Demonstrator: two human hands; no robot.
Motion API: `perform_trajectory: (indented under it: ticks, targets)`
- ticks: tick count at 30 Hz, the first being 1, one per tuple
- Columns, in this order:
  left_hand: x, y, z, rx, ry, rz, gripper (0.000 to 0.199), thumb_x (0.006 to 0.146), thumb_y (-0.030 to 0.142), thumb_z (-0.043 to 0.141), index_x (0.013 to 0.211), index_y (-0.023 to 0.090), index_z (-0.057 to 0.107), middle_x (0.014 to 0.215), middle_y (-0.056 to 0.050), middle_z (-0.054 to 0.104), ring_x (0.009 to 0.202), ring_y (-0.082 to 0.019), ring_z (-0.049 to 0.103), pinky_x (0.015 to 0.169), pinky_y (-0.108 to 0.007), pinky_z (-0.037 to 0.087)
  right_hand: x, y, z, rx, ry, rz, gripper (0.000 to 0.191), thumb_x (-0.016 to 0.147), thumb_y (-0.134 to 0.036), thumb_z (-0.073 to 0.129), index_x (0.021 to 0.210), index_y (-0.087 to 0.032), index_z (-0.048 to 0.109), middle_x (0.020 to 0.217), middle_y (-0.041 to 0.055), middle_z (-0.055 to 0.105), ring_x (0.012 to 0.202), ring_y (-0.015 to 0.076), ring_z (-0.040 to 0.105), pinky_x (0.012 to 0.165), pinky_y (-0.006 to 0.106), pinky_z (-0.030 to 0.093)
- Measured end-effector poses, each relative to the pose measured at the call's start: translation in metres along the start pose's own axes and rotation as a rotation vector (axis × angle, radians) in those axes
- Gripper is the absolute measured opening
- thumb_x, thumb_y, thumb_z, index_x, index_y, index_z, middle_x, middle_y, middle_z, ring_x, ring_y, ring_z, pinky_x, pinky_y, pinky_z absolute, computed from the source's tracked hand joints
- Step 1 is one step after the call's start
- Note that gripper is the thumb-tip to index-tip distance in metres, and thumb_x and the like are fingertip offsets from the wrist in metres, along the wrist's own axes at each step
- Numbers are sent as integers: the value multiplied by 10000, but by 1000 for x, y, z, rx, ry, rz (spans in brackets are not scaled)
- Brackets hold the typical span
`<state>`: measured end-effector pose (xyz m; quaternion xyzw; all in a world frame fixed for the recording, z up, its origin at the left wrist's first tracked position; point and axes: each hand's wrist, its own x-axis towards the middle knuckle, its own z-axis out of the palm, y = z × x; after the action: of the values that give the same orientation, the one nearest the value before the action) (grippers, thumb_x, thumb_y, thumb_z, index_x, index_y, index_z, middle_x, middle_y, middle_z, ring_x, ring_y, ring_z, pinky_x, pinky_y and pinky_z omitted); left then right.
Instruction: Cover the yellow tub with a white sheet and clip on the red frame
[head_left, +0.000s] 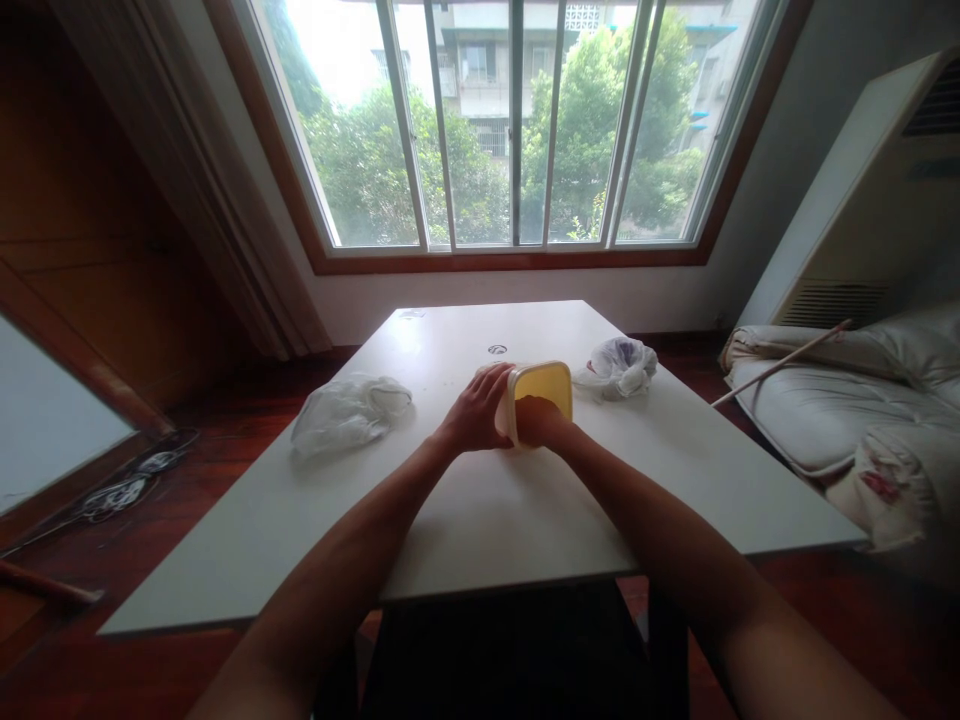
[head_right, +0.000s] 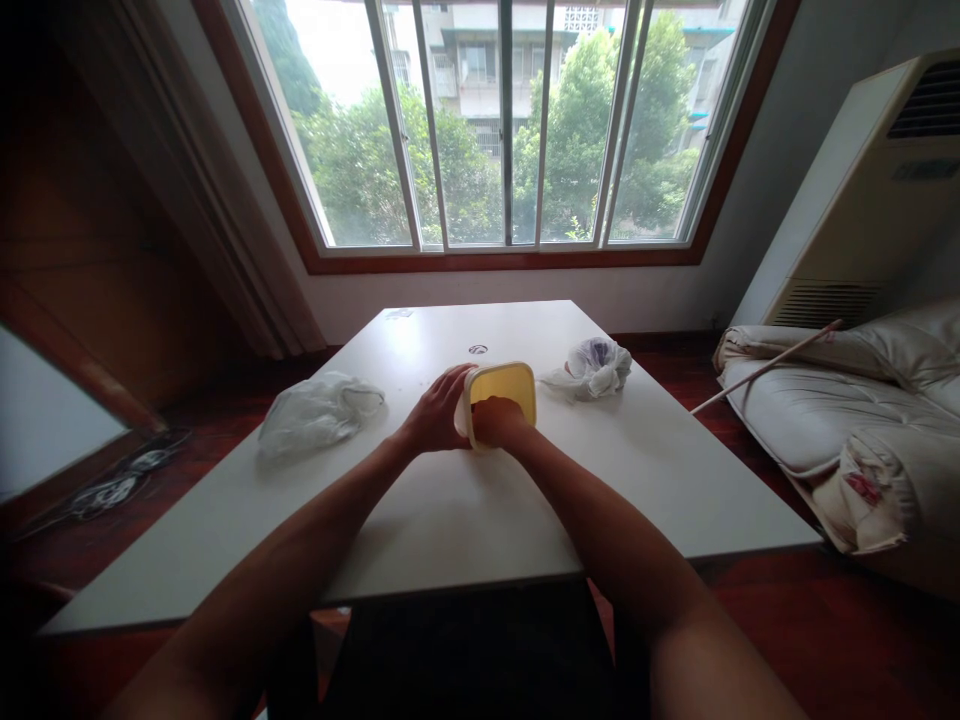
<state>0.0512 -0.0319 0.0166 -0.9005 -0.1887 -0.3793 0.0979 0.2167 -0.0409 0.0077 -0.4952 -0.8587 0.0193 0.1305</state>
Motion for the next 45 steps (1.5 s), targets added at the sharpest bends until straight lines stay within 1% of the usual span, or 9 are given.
perform_trajectory:
  ticks: [3, 11, 17, 21, 27, 30, 34, 39, 45]
  targets:
    - [-2, -3, -1, 6, 11, -39, 1160, 596, 460, 827, 1518, 155, 191, 1465, -224, 423, 1373, -415, 420, 1101, -589, 444, -5, -4, -15, -48, -169, 49, 222, 864, -291, 623, 997, -162, 745, 1004, 146, 745, 969, 331, 689, 844, 386, 516]
    - [-10, -15, -2, 41, 5, -143, 1206, 571, 432, 836, 1523, 169, 146, 1475, -213, 406, 1373, -420, 420, 1094, -563, 460, -23, -7, -47, 136, -198, 44, 352, 970, -322, 461, 796, -164, 723, 869, 90, 728, 696, 164, 618, 594, 256, 382]
    - [-17, -27, 0, 119, 36, -171, 1185, 565, 394, 840, 1510, 155, 167, 1468, -215, 413, 1372, -416, 418, 1121, -557, 429, -27, -7, -47, 258, -64, -103, 285, 943, -241, 506, 767, -167, 717, 770, 48, 712, 640, 129, 560, 582, 243, 356]
    - [-22, -35, 1, 152, 87, -229, 1197, 566, 444, 858, 1505, 160, 171, 1451, -217, 428, 1357, -422, 436, 1097, -562, 449, -28, -5, -40, 305, 56, -233, 200, 891, -140, 545, 869, -178, 741, 858, 53, 743, 723, 153, 612, 672, 251, 429]
    - [-25, -38, -1, 164, 129, -313, 1229, 554, 474, 879, 1508, 165, 169, 1445, -220, 430, 1346, -430, 449, 1057, -562, 484, -20, 10, -27, 372, 283, -321, 354, 720, 44, 531, 890, -181, 744, 943, 57, 737, 875, 186, 657, 821, 288, 500]
    - [-27, -43, -2, 150, 170, -373, 1249, 542, 477, 888, 1508, 163, 161, 1439, -219, 433, 1334, -425, 460, 1043, -560, 490, -16, 21, -28, 401, 491, -251, 359, 702, 48, 493, 836, -184, 732, 886, 50, 718, 841, 184, 650, 812, 297, 516]
    - [-34, -54, -2, 122, 235, -452, 1276, 536, 534, 890, 1508, 159, 154, 1455, -217, 412, 1334, -419, 447, 1050, -574, 473, -13, 49, -28, 413, 782, -2, 343, 755, 1, 466, 885, -186, 723, 936, 60, 708, 929, 201, 647, 907, 334, 509]
    - [-38, -58, -1, 43, 238, -457, 1271, 550, 615, 864, 1508, 175, 155, 1480, -197, 370, 1348, -432, 406, 1067, -602, 439, -10, 86, -17, 352, 767, 226, 329, 811, -67, 437, 946, -155, 723, 1003, 98, 706, 992, 222, 638, 988, 368, 478]
    - [-33, -51, -5, 43, 230, -450, 1260, 554, 592, 870, 1505, 170, 160, 1464, -195, 381, 1346, -430, 412, 1077, -584, 441, -1, 98, -2, 302, 742, 282, 371, 831, -135, 440, 1089, -119, 707, 1139, 157, 685, 1102, 277, 607, 1064, 440, 437]
